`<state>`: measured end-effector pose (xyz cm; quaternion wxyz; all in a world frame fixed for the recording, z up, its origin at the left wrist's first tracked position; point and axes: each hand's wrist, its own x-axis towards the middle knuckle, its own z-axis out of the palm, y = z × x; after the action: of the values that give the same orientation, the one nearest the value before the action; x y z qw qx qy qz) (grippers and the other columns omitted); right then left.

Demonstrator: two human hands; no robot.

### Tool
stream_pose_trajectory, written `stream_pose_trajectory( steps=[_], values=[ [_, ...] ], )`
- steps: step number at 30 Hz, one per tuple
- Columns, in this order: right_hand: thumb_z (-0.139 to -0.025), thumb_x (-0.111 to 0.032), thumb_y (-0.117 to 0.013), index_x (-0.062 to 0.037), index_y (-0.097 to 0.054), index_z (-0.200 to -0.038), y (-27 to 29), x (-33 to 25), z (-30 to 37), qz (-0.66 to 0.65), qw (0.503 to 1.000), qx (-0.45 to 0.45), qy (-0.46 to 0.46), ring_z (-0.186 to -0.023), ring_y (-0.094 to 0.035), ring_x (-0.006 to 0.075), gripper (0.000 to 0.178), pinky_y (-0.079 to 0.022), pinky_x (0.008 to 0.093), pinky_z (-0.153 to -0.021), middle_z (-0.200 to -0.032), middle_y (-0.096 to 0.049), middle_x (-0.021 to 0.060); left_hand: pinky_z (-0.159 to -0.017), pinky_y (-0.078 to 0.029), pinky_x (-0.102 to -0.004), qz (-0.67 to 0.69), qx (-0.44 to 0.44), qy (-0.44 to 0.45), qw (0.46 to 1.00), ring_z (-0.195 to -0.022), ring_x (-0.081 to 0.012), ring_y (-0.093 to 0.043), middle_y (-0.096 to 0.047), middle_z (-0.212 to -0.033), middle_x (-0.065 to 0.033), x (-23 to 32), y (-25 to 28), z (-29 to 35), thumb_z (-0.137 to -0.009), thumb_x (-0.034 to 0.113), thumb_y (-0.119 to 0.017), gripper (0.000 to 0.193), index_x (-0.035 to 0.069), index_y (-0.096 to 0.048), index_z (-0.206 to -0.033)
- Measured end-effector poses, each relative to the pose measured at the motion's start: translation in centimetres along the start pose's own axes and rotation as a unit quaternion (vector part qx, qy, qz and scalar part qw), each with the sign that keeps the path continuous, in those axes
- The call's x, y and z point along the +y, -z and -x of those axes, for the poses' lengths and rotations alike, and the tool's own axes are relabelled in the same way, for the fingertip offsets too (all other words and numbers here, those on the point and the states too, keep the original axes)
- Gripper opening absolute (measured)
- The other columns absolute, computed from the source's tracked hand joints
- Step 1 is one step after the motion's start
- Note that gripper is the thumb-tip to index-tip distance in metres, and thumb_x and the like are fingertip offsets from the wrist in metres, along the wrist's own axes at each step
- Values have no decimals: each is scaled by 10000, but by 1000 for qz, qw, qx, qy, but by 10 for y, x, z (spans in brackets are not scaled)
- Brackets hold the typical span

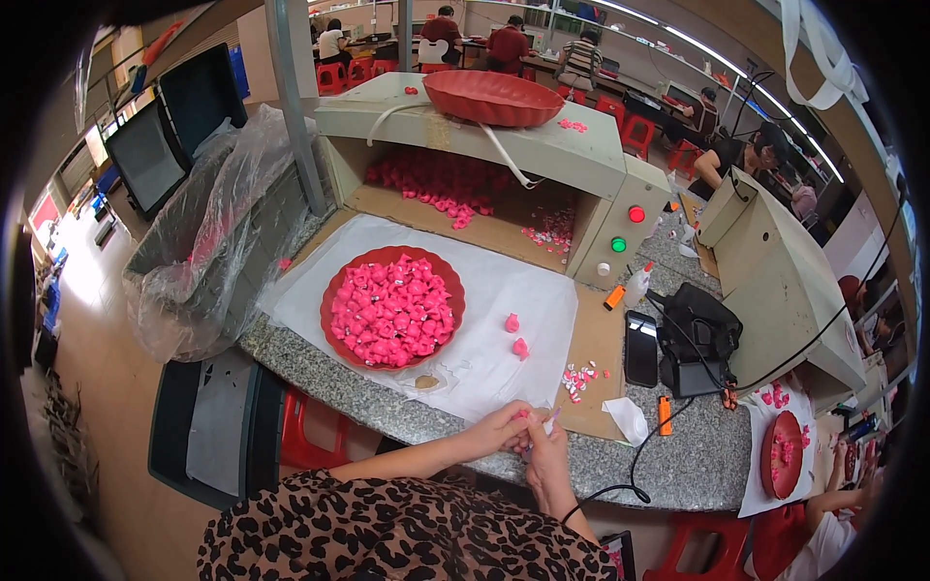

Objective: The person assembles small plastic figures by applying adhesive to the figure pieces with a glue bottle applicator and attaching small plastic details by hand.

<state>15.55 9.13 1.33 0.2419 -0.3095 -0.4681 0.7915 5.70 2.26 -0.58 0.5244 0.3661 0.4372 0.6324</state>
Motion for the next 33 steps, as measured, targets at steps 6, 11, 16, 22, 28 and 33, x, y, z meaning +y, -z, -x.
stream_pose_trajectory(
  steps=[6, 11, 16, 22, 28, 33],
  values=[
    [-824, -264, -526, -38, -534, -839, 6, 2, -1, -20, 1000, -17, -11, -462, -492, 109, 226, -385, 206, -430, -571, -501, 17, -566, -349, -186, 66, -17, 64, 996, -668, -87, -428, -433, -745, -12, 3, 1, 4, -908, 249, -342, 255, 74, -379, -1089],
    [-827, -260, -524, -38, -520, -819, -2, -5, 5, -30, 999, -23, -18, -463, -492, 100, 222, -388, 199, -429, -579, -506, 20, -559, -351, -188, 23, 0, 44, 999, -649, -87, -426, -433, -731, -14, -1, -2, 4, -912, 238, -328, 242, 67, -384, -1075],
    [-825, -240, -531, -45, -507, -794, -2, -9, 4, -45, 998, -12, -35, -462, -483, 91, 199, -390, 195, -425, -578, -504, 16, -544, -342, -192, 22, 21, 55, 998, -620, -89, -415, -427, -712, -18, -1, -5, 3, -915, 239, -318, 250, 58, -385, -1074],
    [-826, -227, -531, -52, -510, -782, 1, -4, -2, -62, 996, -39, -58, -466, -473, 82, 182, -390, 193, -426, -586, -504, 14, -522, -319, -190, 18, 45, 52, 997, -601, -91, -394, -406, -689, -14, 1, -6, 4, -916, 260, -311, 273, 50, -395, -1069],
    [-835, -232, -521, -42, -497, -792, 4, -8, -3, -64, 993, -69, -72, -489, -500, 100, 196, -385, 194, -442, -594, -519, 26, -513, -330, -192, 8, 69, 47, 996, -573, -81, -384, -407, -675, -10, 3, -10, 5, -914, 231, -312, 227, 51, -396, -1026],
    [-830, -236, -528, -51, -503, -789, 5, -8, -2, -69, 992, -67, -87, -485, -479, 90, 191, -384, 196, -436, -585, -504, 13, -521, -352, -199, -7, 77, 53, 996, -559, -84, -395, -413, -661, -15, 4, -14, 6, -912, 203, -312, 175, 57, -388, -969]
  ],
)
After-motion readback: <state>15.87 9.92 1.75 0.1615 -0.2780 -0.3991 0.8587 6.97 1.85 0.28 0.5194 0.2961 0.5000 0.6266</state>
